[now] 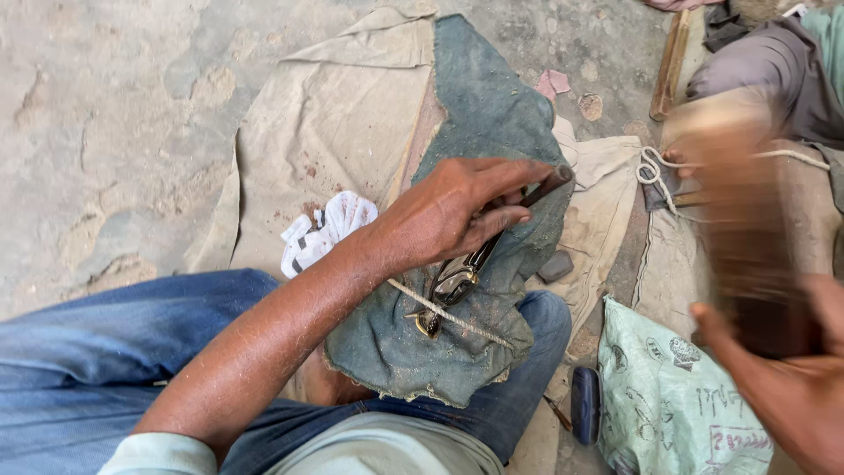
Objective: The person sits on the ground and uses a wooden mallet and metal punch to shape a small metal piece secured in a cloth bundle. They repeatedly reposition the punch and strike it to form the metal, occasionally adjusting the bundle.
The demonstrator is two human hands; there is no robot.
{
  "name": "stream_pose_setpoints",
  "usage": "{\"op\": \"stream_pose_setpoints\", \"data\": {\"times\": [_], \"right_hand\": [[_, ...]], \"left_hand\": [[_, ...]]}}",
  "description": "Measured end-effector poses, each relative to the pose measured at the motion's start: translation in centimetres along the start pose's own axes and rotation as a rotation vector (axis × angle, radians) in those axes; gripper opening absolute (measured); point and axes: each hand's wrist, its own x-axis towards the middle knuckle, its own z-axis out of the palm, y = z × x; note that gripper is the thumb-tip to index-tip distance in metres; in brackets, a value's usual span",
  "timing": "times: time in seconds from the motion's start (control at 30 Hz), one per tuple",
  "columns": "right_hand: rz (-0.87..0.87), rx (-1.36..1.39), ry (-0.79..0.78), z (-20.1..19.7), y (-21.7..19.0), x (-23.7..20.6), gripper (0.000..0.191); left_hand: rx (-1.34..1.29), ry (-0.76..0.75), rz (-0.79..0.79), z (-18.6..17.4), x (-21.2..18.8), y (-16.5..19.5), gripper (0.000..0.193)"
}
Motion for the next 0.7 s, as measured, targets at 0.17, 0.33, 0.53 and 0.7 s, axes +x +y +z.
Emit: {"op": "stream_pose_setpoints", "data": {"times": [0.17,0.33,0.53,0.7], "right_hand": [[-0.113,-0.17,-0.001,0.2,2.2,0.2,0.027],[0.156,-0.181,-0.094,0.7,4.3,1.2,0.024],[0.034,-0.128,-0.164,0.5,3.5,0.9,0.025],[0.02,-0.188,-0.194,0.8,2.6,1.0,0.029]], "left_hand": [[0.121,0.023,0.014,0.3,-1.3,1.0,0.04],[0.052,0.106,-0.038,0.6,-1.4,1.5,0.04],[0.017,0.054,-0.038,-0.2,-0.8,0.8,0.043],[-0.02,-0.014,-0.035,-0.4,-0.6,0.7,0.042]]}}
